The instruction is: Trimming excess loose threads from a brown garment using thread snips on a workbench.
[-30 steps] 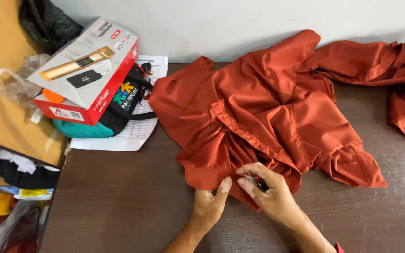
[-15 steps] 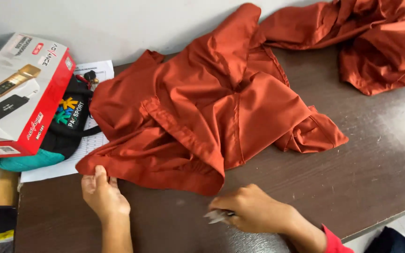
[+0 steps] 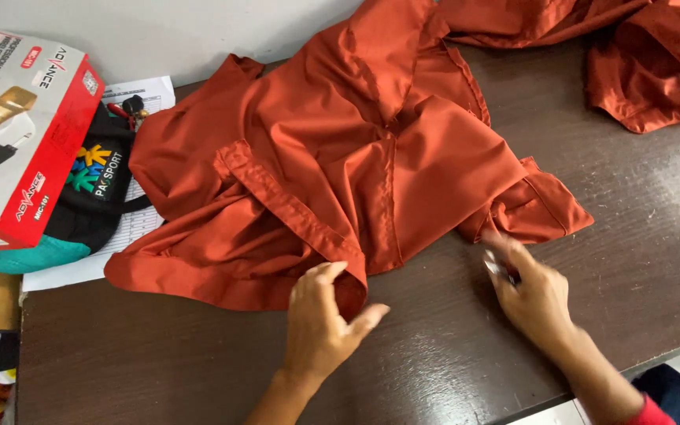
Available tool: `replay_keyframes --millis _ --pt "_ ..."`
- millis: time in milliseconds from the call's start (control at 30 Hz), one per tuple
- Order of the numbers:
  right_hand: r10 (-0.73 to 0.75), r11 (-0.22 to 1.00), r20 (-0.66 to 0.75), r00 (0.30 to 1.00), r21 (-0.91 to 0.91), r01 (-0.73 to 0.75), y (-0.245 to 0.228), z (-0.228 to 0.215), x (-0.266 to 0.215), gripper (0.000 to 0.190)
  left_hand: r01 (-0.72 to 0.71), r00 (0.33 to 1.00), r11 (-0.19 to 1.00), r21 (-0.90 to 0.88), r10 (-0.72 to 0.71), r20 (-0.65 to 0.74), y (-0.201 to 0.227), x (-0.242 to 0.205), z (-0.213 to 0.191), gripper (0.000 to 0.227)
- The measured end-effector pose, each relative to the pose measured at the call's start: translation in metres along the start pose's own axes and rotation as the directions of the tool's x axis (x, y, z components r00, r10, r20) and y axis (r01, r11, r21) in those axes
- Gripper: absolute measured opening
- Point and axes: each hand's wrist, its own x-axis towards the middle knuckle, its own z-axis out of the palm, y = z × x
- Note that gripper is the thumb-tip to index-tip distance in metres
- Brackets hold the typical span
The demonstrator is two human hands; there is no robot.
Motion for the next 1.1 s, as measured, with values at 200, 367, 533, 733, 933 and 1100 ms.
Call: replay_keyframes --millis 200,367,533,733,933,1100 --pt "-0.43 0.879 -0.119 0.895 -0.281 0.385 0.016 0.0 0.086 0.038 0.144 0.988 0.988 -0.059 -0.147 -0.045 -0.023 0.009 -0.004 0.032" --pt "-0.166 0.916 0.006 0.986 -0.368 0.156 0.067 -0.025 0.126 0.04 0.585 0.793 0.797 -0.154 -0.601 -0.101 -0.062 0.025 -0.073 0.028" --pt "-0.043 0.911 -0.001 0.999 -0.411 0.039 0.113 -0.046 0.132 0.052 0.706 0.684 0.694 -0.142 -0.72 -0.119 -0.102 0.007 -0.102 0.033" --pt "-0.221 0.975 -0.233 0.947 -0.026 0.221 0.116 -0.053 0.101 0.079 0.507 0.801 0.862 -0.016 -0.478 -0.361 -0.074 -0.008 -0.121 0.035" --pt "-0.333 0.934 -0.215 0.918 0.061 0.353 -0.024 -0.042 0.024 0.026 0.029 0.998 0.999 -0.035 -0.031 -0.054 -0.009 -0.009 -0.078 0.016" --pt "-0.673 0.598 0.089 0.734 0.649 0.47 -0.13 0.001 0.004 0.013 -0.102 0.968 0.964 -0.245 0.153 0.199 0.002 0.001 -0.036 0.008"
